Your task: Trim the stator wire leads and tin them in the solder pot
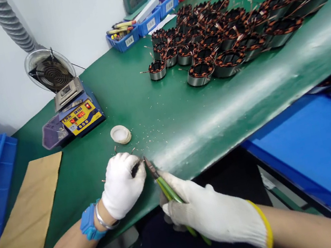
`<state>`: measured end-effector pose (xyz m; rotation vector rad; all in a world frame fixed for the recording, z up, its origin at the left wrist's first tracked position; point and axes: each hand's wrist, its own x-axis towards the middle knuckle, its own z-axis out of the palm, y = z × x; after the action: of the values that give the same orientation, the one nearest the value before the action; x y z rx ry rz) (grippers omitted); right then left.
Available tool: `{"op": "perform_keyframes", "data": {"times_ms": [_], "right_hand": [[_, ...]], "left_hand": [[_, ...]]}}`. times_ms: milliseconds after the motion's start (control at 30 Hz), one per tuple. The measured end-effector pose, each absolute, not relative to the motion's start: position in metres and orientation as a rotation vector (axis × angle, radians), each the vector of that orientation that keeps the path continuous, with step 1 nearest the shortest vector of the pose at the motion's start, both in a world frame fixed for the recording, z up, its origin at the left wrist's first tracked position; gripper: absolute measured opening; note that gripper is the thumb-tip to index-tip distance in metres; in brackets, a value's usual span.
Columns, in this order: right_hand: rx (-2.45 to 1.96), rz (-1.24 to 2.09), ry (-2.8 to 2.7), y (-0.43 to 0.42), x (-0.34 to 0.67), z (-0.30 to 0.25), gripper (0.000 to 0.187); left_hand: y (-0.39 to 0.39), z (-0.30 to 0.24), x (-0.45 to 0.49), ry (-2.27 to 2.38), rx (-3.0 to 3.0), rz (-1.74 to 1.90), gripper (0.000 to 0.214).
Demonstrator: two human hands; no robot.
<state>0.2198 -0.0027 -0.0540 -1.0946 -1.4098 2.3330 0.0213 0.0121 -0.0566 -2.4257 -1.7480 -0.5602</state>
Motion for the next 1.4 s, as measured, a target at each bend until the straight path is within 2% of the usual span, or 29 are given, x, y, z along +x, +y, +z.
{"op": "perform_keyframes", "data": {"times_ms": [100, 300, 533, 633, 867, 1100, 1267, 1400], "right_hand": [[-1.103, 2.305, -1.491, -0.001, 0.220, -0.050, 0.065], [-1.129, 2.242, -1.528, 0.001, 0.222, -0.048, 0.063], [-1.138, 2.236, -1.519, -0.003, 0.221, -0.057, 0.084], [-1.211, 2.242, -1.526, -0.005, 0.221, -0.059, 0.086], [-1.279, 2.169, -1.708, -0.001, 0.225, -0.058, 0.074], [-1.084, 2.294, -1.586, 0.014, 0.236, -0.051, 0.062], [-1.154, 2.254, -1.686, 0.016, 0.233, -0.046, 0.040], [-1.151, 2.261, -1.613, 0.014, 0.227, -0.050, 0.035]], "left_hand": [[0.012, -0.056, 0.022, -1.748, -2.414, -0.566, 0.018], [0.012, -0.057, 0.022, -1.753, -2.431, -0.528, 0.018], [0.011, -0.055, 0.021, -1.773, -2.438, -0.494, 0.017], [0.011, -0.055, 0.021, -1.776, -2.456, -0.481, 0.017], [0.012, -0.055, 0.019, -1.775, -2.485, -0.530, 0.018], [0.011, -0.040, 0.004, -1.696, -2.834, -0.851, 0.006], [0.010, -0.045, 0.005, -1.726, -2.540, -1.049, 0.006], [0.010, -0.054, 0.010, -1.743, -2.436, -0.909, 0.006]]}}
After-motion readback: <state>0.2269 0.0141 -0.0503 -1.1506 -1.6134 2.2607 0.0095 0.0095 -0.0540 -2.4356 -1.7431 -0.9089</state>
